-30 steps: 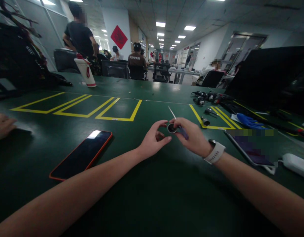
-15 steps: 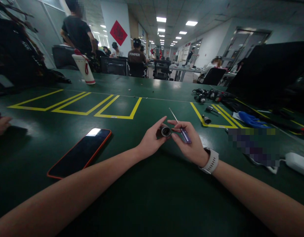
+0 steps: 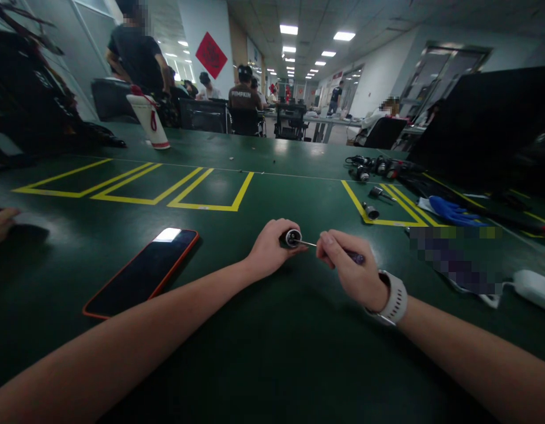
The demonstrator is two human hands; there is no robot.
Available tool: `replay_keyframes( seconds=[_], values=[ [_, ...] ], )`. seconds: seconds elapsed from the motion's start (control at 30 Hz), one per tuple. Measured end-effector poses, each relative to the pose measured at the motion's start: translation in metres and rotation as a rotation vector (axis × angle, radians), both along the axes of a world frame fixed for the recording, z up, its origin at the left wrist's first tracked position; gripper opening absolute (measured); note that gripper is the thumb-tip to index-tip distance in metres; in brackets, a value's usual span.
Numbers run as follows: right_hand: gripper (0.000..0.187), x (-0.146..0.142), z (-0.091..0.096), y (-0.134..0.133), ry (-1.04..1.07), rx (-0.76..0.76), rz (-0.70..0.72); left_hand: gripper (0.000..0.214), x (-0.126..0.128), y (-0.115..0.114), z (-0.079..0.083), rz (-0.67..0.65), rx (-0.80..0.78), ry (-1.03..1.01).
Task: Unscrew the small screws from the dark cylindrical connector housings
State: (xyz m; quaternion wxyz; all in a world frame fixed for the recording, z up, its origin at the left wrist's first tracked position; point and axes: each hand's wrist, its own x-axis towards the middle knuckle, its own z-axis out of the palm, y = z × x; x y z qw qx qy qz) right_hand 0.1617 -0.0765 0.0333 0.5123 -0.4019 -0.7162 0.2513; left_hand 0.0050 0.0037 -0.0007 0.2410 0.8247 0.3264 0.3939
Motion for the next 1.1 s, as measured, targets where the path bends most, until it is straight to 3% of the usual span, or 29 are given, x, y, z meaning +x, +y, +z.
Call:
replay_keyframes(
  seconds=[0.13,0.4,0.6,0.77,0.97,1.1],
  values=[
    [0.034,0.002,-0.001,-0.001,-0.021,0.016,-0.006,0.022,-0.001,0.0,0.001,-0.019,0.023,0.028],
    [0.035,0.0,-0.001,-0.001,-0.064,0.005,-0.021,0.018,0.001,0.002,-0.002,-0.167,-0.236,-0.09],
    [0.035,-0.001,-0.001,-0.002,-0.096,0.026,-0.015,0.011,0.001,-0.002,-0.002,-0.143,-0.147,-0.022],
    [0.039,0.0,-0.001,0.004,0.18,-0.189,-0.01,0.011,0.0,-0.005,0.002,-0.114,-0.066,0.032],
    [0.036,-0.002,-0.006,0.012,0.535,-0.417,-0.033,0.013,0.0,-0.005,0.002,-0.12,-0.09,0.011],
    [0.036,-0.002,-0.006,0.011,0.552,-0.405,-0.048,0.013,0.001,-0.004,0.0,-0.133,-0.086,0.009]
  ],
)
